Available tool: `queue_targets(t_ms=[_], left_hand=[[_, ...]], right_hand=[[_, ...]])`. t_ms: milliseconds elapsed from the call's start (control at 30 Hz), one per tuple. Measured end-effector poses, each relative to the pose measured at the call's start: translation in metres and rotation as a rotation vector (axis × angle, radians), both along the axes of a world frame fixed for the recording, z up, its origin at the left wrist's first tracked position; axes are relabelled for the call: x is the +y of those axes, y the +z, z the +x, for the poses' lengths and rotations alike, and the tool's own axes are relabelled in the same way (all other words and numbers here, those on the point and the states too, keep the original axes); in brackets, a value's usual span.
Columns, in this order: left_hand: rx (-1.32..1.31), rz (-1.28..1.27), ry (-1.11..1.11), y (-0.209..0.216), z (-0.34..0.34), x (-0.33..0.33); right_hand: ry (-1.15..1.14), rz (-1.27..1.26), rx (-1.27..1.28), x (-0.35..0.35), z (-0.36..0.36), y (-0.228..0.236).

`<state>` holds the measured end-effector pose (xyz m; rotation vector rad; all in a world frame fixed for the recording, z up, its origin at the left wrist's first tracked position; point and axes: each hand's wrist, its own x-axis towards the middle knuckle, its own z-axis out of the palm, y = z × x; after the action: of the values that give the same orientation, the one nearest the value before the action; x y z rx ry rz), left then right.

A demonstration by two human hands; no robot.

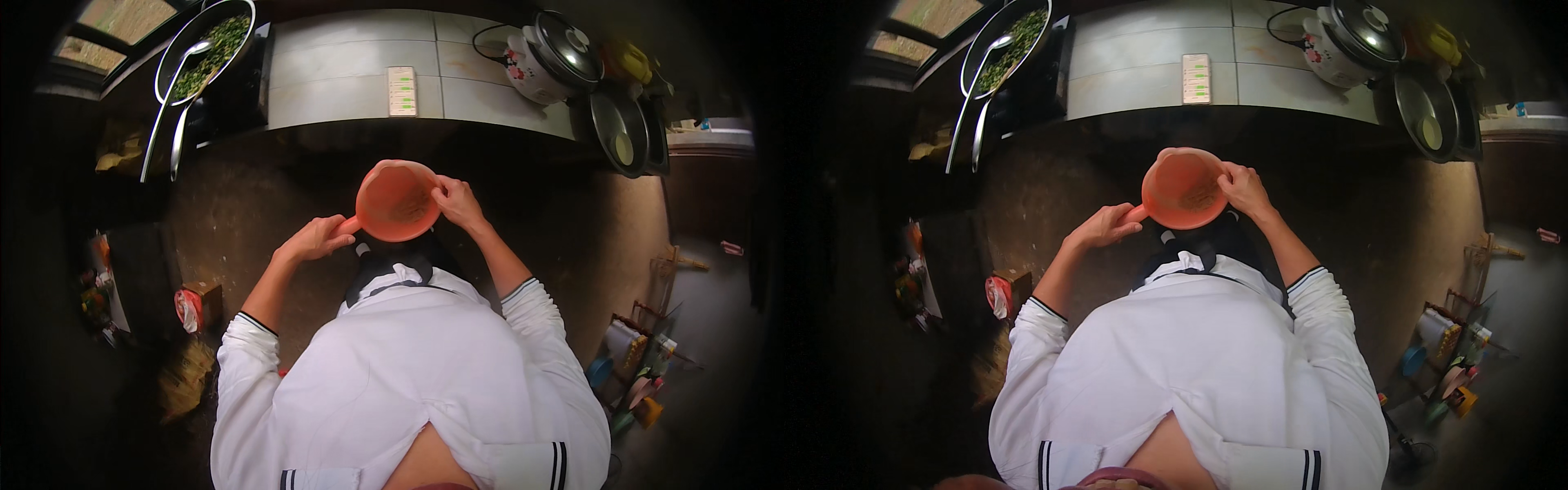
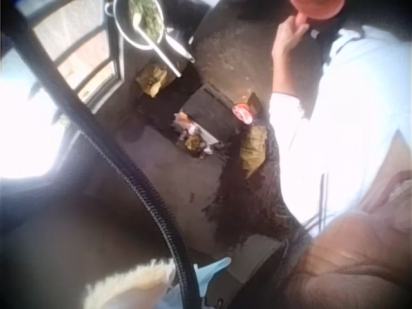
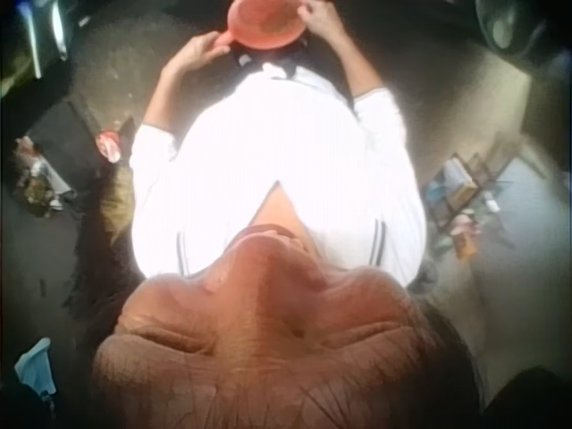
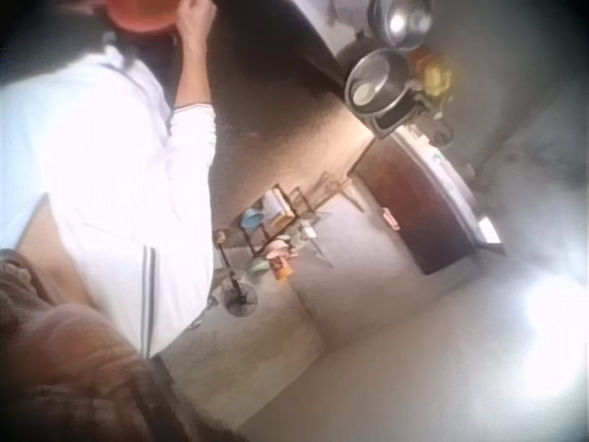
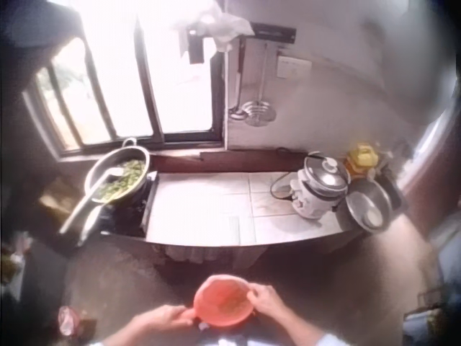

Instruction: The person operates a countertop appliance, pours a liquid from a ladle into a bowl, adds a brown ingredient to a pan of chopped greens, stirs the mixture with chopsticks, and adds a white powder from a small container.

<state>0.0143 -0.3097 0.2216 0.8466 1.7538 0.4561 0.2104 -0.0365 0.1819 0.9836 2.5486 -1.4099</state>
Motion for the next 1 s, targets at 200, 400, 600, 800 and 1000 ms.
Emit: queue_targets(t_ms=[200, 400, 600, 800, 1000], left_hand=[[0.185, 0.192, 0.141, 0.013, -0.010, -0.074], [0.294, 0.253, 0.267, 0.044, -0.024, -0.114], [0.442, 0.269, 0.266, 0.076, -0.030, -0.130], [0.685, 0.238, 0.204, 0.112, -0.027, -0.140], [0.820, 0.231, 0.184, 0.125, -0.018, -0.151]], right_hand=[[-0.058, -0.186, 0.237, -0.036, -0.032, -0.006], [-0.045, -0.474, 0.236, -0.055, -0.045, 0.034], [0.390, -0.774, -0.115, -0.104, -0.080, 0.062], [0.496, -0.714, -0.214, -0.116, -0.113, 0.070], [0.527, -0.837, -0.185, -0.126, -0.123, 0.064]])
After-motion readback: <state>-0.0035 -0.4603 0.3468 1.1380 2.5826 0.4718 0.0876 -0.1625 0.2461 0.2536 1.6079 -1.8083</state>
